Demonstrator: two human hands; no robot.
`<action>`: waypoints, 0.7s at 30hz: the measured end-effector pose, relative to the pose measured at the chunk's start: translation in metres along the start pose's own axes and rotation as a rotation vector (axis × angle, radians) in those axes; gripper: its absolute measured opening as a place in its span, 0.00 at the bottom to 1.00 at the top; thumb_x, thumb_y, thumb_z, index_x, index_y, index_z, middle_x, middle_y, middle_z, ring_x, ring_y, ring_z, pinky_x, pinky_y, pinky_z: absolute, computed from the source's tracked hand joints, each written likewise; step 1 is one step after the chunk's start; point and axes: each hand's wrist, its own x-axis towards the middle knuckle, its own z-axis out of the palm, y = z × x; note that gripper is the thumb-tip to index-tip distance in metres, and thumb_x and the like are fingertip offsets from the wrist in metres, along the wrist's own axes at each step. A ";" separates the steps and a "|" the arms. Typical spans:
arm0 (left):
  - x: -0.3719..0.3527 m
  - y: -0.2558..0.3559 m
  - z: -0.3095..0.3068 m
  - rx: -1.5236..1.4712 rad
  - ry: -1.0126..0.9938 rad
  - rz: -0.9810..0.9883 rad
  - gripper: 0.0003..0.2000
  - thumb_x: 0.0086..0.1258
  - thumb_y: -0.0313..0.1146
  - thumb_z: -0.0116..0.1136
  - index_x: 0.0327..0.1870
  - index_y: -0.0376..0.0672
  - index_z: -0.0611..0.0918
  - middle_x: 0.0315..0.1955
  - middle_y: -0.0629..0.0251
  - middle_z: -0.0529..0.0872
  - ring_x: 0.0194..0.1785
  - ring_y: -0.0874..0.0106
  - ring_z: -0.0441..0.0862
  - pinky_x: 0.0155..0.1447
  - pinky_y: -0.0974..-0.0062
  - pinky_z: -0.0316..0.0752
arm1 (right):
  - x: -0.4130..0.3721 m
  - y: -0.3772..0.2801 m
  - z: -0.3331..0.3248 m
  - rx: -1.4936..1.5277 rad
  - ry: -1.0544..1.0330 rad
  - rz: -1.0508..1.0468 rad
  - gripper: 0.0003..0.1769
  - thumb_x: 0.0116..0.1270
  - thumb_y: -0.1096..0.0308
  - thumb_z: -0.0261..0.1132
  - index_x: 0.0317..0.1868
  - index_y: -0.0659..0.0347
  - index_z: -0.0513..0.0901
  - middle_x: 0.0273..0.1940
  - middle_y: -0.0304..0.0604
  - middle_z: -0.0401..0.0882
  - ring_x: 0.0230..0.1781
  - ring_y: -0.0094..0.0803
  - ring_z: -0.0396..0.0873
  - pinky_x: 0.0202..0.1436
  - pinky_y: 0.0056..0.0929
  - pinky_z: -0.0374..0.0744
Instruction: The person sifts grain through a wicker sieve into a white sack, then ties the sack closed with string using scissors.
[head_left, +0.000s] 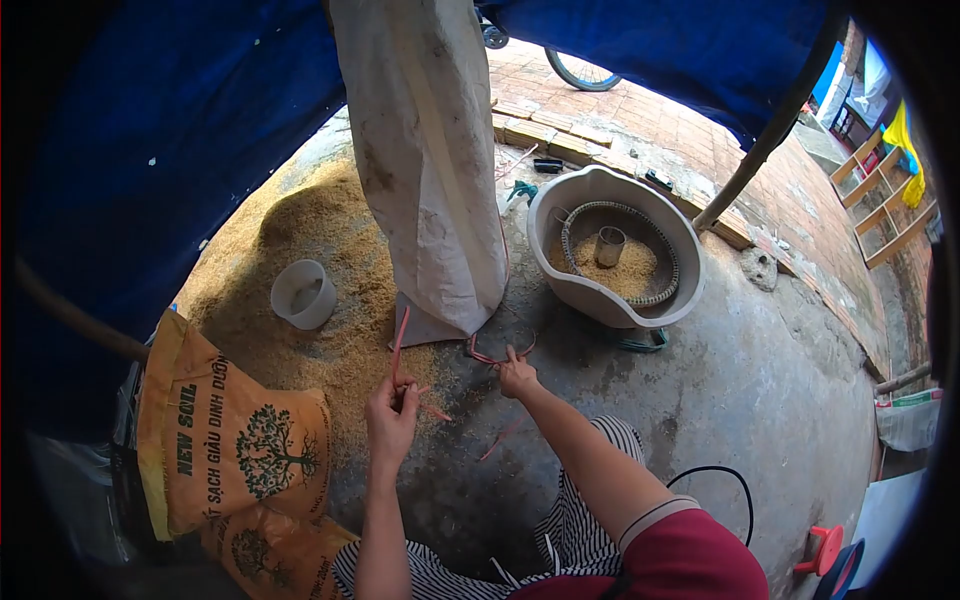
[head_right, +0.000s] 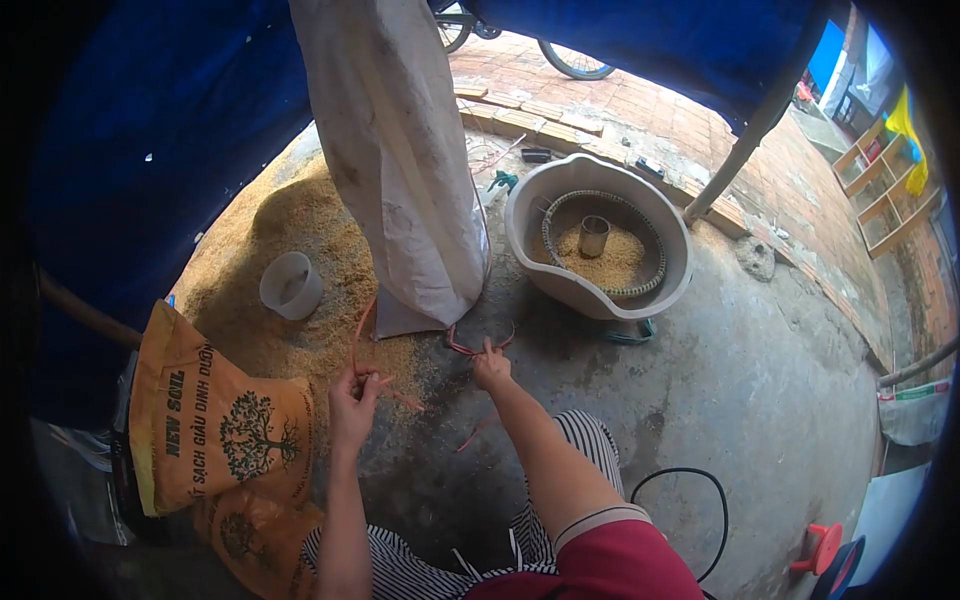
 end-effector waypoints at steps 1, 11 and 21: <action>0.000 0.000 0.001 -0.017 -0.006 0.003 0.04 0.67 0.25 0.50 0.37 0.34 0.75 0.20 0.72 0.73 0.23 0.84 0.67 0.27 0.81 0.65 | 0.001 0.001 -0.003 0.033 -0.079 -0.025 0.24 0.57 0.66 0.57 0.57 0.58 0.72 0.62 0.46 0.59 0.61 0.46 0.64 0.56 0.38 0.73; 0.001 -0.008 0.005 0.058 -0.001 -0.033 0.04 0.67 0.26 0.51 0.37 0.35 0.76 0.19 0.73 0.73 0.22 0.84 0.66 0.26 0.81 0.62 | 0.014 0.019 0.016 -0.009 -0.367 -0.015 0.23 0.59 0.64 0.56 0.56 0.58 0.73 0.62 0.46 0.64 0.60 0.41 0.68 0.58 0.36 0.72; 0.003 -0.012 -0.003 0.034 0.013 -0.053 0.05 0.66 0.27 0.51 0.37 0.35 0.76 0.18 0.72 0.73 0.21 0.83 0.66 0.25 0.80 0.61 | 0.028 0.087 -0.018 0.237 0.045 0.545 0.23 0.57 0.61 0.55 0.51 0.65 0.76 0.56 0.59 0.69 0.56 0.45 0.71 0.55 0.36 0.74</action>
